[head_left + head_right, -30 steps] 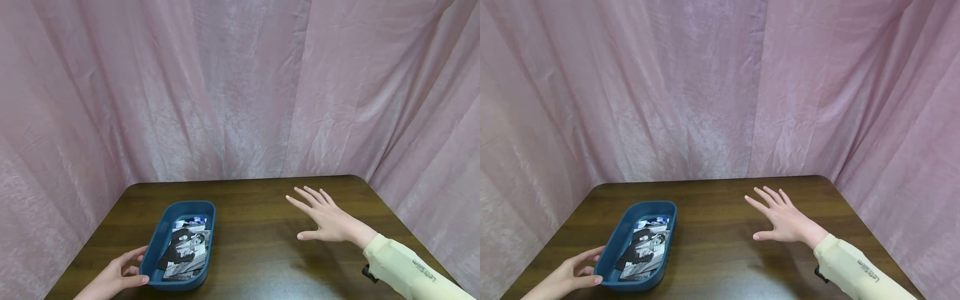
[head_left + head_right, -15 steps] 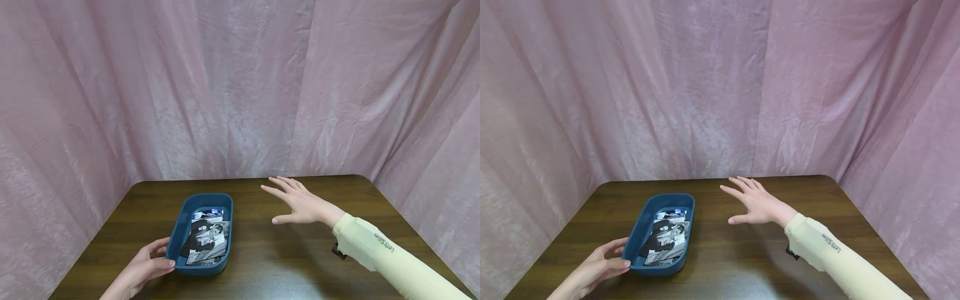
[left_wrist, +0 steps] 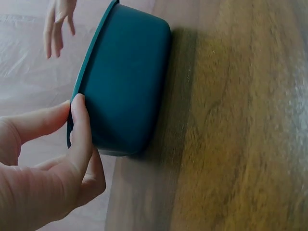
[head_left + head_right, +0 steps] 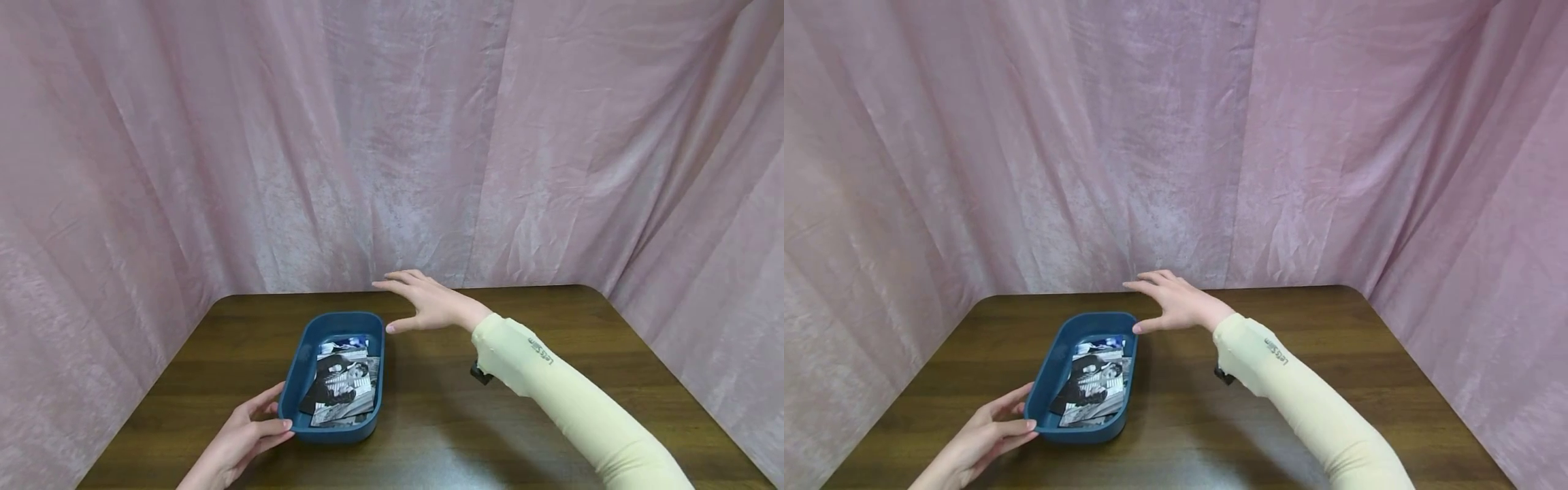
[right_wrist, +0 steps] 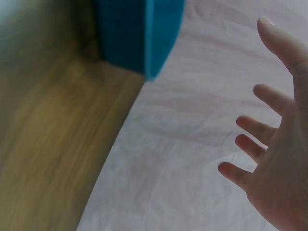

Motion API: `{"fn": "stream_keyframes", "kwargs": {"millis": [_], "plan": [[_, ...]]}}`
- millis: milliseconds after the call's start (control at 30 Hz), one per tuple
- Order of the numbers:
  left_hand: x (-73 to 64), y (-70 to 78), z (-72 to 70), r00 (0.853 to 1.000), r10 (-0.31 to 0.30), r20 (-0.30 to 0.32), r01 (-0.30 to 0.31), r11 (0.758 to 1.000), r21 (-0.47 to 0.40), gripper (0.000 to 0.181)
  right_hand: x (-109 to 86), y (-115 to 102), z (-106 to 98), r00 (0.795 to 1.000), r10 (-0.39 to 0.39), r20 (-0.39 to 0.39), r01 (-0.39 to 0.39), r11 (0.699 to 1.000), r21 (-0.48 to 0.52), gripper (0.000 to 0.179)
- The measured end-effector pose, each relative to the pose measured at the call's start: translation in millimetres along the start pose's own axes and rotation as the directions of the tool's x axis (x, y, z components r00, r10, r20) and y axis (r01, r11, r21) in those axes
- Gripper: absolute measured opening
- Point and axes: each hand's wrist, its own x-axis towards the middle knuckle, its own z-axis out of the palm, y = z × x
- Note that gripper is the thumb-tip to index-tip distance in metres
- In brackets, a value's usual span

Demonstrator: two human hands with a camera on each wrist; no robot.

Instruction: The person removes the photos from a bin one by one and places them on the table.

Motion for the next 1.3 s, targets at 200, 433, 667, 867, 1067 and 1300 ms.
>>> {"fn": "stream_keyframes", "kwargs": {"millis": [200, 433, 667, 867, 1067, 1300], "plan": [[-0.2, -0.4, -5.5, 0.995, 0.013, 0.098, -0.018, 0.999, 0.046, 0.086, 49.5, -12.7, 6.0, 1.0, 0.009, -0.01, -0.008, 0.995, 0.102, 0.075], [-0.8, -1.6, -8.3, 0.985, 0.019, 0.171, -0.025, 0.999, 0.032, 0.089, 90.1, -37.5, 24.3, 0.997, 0.038, -0.063, -0.02, 0.964, 0.265, 0.07], [-1.7, -2.6, -10.1, 0.983, 0.014, 0.183, -0.017, 1.0, 0.017, 0.088, 113.2, -54.7, 66.9, 0.98, 0.09, -0.18, 0.01, 0.871, 0.491, 0.062], [-2.6, -3.2, -11.5, 0.972, 0.008, 0.234, -0.012, 1.0, 0.015, 0.089, 114.1, -63.8, 107.3, 0.964, 0.161, -0.213, -0.01, 0.818, 0.575, 0.042], [-2.6, -2.3, -12.0, 0.963, 0.009, 0.271, -0.016, 1.0, 0.021, 0.092, 108.9, -61.2, 127.1, 0.982, 0.174, -0.068, -0.109, 0.828, 0.55, 0.026], [-4.3, -1.6, -15.6, 0.96, 0.003, 0.281, -0.015, 0.999, 0.041, 0.095, 97.9, -65.5, 133.2, 0.93, 0.236, 0.281, -0.305, 0.924, 0.232, 0.073]]}}
